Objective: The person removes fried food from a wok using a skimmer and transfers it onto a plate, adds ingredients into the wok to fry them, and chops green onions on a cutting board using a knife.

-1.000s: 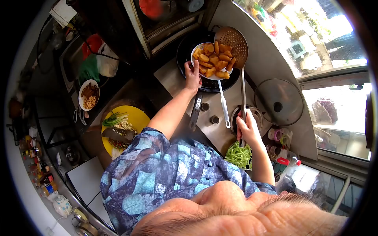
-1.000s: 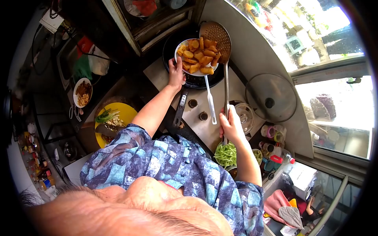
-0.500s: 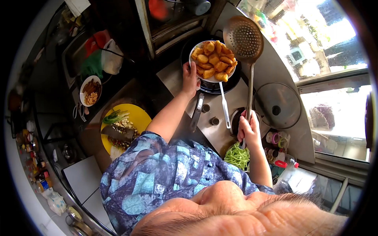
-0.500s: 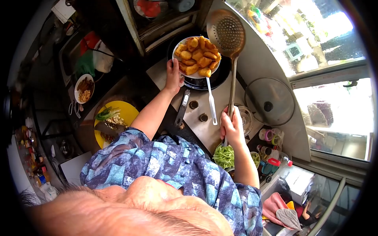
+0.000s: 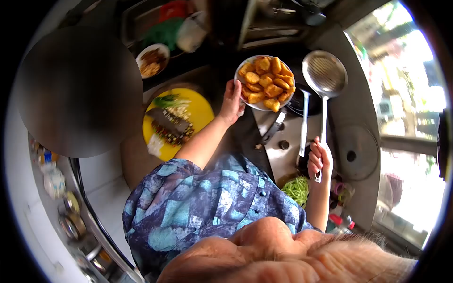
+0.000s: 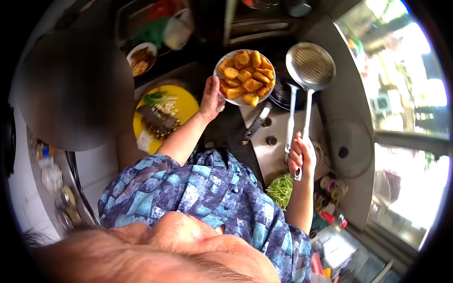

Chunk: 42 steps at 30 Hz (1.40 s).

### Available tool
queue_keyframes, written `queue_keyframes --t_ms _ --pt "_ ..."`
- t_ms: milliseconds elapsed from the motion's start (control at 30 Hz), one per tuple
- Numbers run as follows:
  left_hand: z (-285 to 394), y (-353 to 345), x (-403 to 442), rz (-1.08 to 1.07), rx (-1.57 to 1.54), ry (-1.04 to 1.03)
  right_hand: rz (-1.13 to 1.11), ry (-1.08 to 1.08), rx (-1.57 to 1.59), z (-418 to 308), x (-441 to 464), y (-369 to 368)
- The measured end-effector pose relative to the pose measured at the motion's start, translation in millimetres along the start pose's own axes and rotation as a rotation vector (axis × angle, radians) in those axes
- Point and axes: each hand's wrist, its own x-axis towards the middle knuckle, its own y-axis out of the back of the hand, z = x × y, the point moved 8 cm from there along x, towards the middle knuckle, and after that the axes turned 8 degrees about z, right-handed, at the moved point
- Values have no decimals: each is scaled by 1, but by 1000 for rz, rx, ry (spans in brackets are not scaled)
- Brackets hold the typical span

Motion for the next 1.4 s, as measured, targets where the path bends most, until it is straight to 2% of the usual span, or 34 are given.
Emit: queue_keyframes --t_ms 133,167,233,300,367,467,533,567,633,700,767,800,867,967,1033,1133,1167,1300,1400 --pt "36 71 -52 124 -2 -18 282 111 -469 22 -9 16" --pt "43 87 -63 188 -12 -41 215 153 -473 24 -2 22" --pt "57 106 -89 151 -30 -63 300 214 -611 20 -1 22" --pt "62 137 -126 206 1 -90 329 417 -868 12 -1 39" --pt "69 180 -172 329 -9 -138 401 486 -1001 12 -10 63" --pt "88 219 -258 545 -50 -146 341 487 -1006 21 -28 80" --pt "96 259 -314 606 -84 -217 309 517 -1020 35 -48 86" --pt "100 277 -344 612 -96 -261 274 516 -959 43 -55 95" --pt "108 302 -400 703 -108 -315 219 354 -676 54 -59 104" --pt "115 335 -458 766 -133 -385 6 -9 -151 63 -62 87" --pt "121 384 -518 791 -163 -452 -20 -363 401 71 -100 48" --pt "126 406 -551 839 -196 -472 -296 -617 575 71 -112 29" --pt "145 441 -628 985 -260 -539 -317 -479 556 51 -113 52" --pt "169 516 -740 1217 -315 -659 -161 -238 245 95 -130 48" --pt "183 573 -808 1254 -323 -781 -105 -168 80 146 -148 37" --pt "214 653 -909 1328 -286 -883 -84 -154 -87 242 -191 3" --pt "220 686 -944 1424 -310 -901 -85 -159 -126 277 -207 -10" --pt "266 790 -1086 1577 -373 -987 -111 -205 -237 413 -286 -70" --pt "301 880 -1190 1605 -380 -1124 -135 -252 -293 499 -344 -112"
